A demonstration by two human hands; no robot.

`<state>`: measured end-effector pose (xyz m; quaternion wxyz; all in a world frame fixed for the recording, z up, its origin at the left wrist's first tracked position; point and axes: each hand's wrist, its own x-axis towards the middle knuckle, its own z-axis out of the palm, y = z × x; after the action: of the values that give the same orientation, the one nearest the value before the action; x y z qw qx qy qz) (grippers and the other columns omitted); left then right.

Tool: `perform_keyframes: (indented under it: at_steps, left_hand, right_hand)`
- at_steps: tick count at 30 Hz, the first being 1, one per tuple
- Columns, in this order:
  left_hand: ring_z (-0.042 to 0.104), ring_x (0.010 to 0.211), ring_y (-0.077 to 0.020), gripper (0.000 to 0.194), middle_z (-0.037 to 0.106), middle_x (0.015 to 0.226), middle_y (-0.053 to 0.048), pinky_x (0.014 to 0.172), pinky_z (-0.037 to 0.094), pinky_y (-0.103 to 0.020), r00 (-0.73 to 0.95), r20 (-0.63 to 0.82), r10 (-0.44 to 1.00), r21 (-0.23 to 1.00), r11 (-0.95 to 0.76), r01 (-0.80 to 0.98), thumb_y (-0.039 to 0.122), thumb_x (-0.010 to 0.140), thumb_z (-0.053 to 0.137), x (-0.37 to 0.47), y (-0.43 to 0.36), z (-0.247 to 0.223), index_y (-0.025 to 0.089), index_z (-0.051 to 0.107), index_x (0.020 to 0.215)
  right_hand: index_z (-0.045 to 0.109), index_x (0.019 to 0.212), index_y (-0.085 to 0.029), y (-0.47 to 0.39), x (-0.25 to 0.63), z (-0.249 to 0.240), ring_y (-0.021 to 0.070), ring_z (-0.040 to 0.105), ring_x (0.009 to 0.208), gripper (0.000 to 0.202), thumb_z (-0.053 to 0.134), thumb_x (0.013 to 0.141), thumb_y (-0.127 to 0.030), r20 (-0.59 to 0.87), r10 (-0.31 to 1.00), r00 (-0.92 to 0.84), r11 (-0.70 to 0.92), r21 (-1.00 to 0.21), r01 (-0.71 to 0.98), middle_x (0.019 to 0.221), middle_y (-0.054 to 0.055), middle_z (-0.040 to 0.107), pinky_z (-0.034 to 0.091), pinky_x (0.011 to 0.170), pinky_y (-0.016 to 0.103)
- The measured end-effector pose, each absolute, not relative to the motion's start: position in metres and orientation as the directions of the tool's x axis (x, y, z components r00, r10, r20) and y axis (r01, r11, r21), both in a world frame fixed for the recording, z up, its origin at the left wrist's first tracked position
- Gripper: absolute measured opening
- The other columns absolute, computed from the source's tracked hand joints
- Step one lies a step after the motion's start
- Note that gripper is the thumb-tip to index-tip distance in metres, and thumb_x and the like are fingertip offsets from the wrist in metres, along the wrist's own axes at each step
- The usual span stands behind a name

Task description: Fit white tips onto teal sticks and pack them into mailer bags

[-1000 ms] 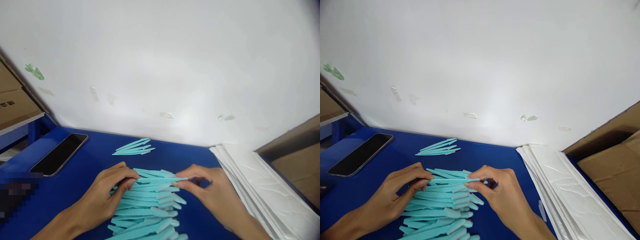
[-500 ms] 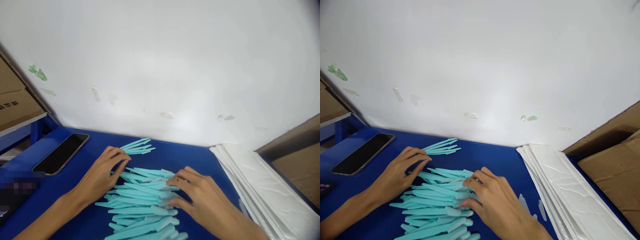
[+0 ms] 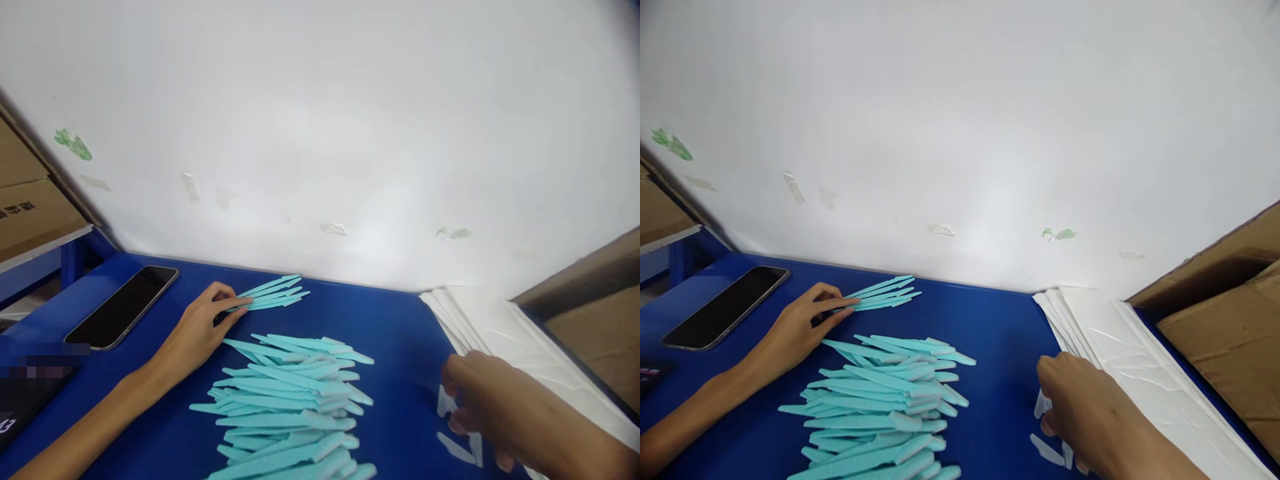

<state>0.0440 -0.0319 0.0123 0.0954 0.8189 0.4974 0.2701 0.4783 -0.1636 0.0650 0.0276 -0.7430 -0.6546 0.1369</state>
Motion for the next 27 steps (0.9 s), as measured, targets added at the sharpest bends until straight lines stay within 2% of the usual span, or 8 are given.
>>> perform_keyframes:
  at_steps: [3,7,10,13,17,20,24,27]
  left_hand:
    - [0.058,0.075,-0.0153,0.049,0.062,0.101,-0.005,0.068,0.052,-0.026,0.348,0.366,0.863,0.429,-0.488,0.760,0.063,0.099,0.049,0.045,-0.031,0.013,0.027,0.079,0.114]
    - [0.057,0.073,-0.0150,0.049,0.062,0.098,-0.005,0.067,0.052,-0.026,0.348,0.382,0.856,0.429,-0.498,0.754,0.064,0.098,0.050,0.045,-0.030,0.013,0.027,0.080,0.111]
    - [0.058,0.073,-0.0147,0.050,0.063,0.099,-0.005,0.066,0.051,-0.026,0.341,0.382,0.859,0.436,-0.492,0.754,0.065,0.098,0.049,0.045,-0.030,0.012,0.027,0.080,0.109]
    - [0.058,0.073,-0.0151,0.052,0.064,0.100,-0.005,0.067,0.051,-0.027,0.339,0.375,0.863,0.441,-0.488,0.753,0.065,0.099,0.048,0.044,-0.031,0.012,0.026,0.080,0.108]
    - [0.059,0.072,-0.0153,0.051,0.064,0.102,-0.006,0.065,0.050,-0.027,0.353,0.363,0.862,0.438,-0.492,0.753,0.064,0.099,0.048,0.044,-0.031,0.014,0.025,0.081,0.105]
    - [0.061,0.074,-0.0157,0.050,0.064,0.105,-0.006,0.065,0.050,-0.026,0.370,0.351,0.860,0.431,-0.499,0.752,0.063,0.100,0.048,0.044,-0.032,0.015,0.025,0.080,0.105]
    - [0.061,0.075,-0.0160,0.049,0.064,0.105,-0.006,0.066,0.050,-0.026,0.371,0.343,0.863,0.433,-0.496,0.753,0.062,0.100,0.048,0.044,-0.031,0.014,0.025,0.080,0.105]
    - [0.061,0.074,-0.0164,0.049,0.066,0.104,-0.006,0.066,0.050,-0.027,0.370,0.328,0.869,0.436,-0.487,0.757,0.061,0.100,0.048,0.043,-0.030,0.012,0.025,0.080,0.106]
  right_hand:
    - [0.048,0.039,-0.023,-0.157,0.471,0.061,0.0144,0.045,0.020,0.037,0.071,0.060,-0.003,-0.289,0.950,0.115,-0.134,-0.046,0.990,0.027,-0.006,0.039,0.022,0.036,0.025]
    - [0.058,0.049,-0.023,-0.151,0.468,0.061,0.0153,0.051,0.028,0.028,0.070,0.067,-0.005,-0.211,0.975,0.064,-0.052,0.063,0.997,0.034,-0.006,0.045,0.023,0.041,0.026]
    - [0.063,0.056,-0.023,-0.151,0.468,0.058,0.0142,0.054,0.032,0.024,0.068,0.070,-0.004,-0.232,0.972,0.040,-0.006,0.148,0.989,0.046,-0.003,0.059,0.021,0.043,0.027]
    - [0.068,0.059,-0.023,-0.150,0.464,0.060,0.0204,0.067,0.048,0.024,0.067,0.073,-0.003,-0.241,0.970,0.040,0.014,0.218,0.976,0.060,0.003,0.070,0.021,0.046,0.029]
    - [0.075,0.072,-0.024,-0.146,0.461,0.068,0.0316,0.075,0.070,0.013,0.072,0.079,-0.013,-0.294,0.953,0.080,-0.009,0.235,0.972,0.074,0.008,0.076,0.027,0.051,0.030]
    - [0.076,0.076,-0.024,-0.145,0.464,0.069,0.0336,0.076,0.072,0.006,0.075,0.080,-0.019,-0.300,0.949,0.097,-0.018,0.255,0.967,0.078,0.009,0.077,0.028,0.052,0.030]
    - [0.074,0.070,-0.023,-0.146,0.464,0.068,0.0289,0.074,0.065,0.020,0.067,0.079,-0.007,-0.311,0.948,0.063,0.022,0.262,0.965,0.071,0.007,0.075,0.023,0.050,0.031]
    - [0.074,0.068,-0.022,-0.144,0.454,0.079,0.0282,0.074,0.066,0.031,0.056,0.079,0.001,-0.385,0.921,0.061,0.040,0.249,0.968,0.071,0.008,0.076,0.022,0.051,0.031]
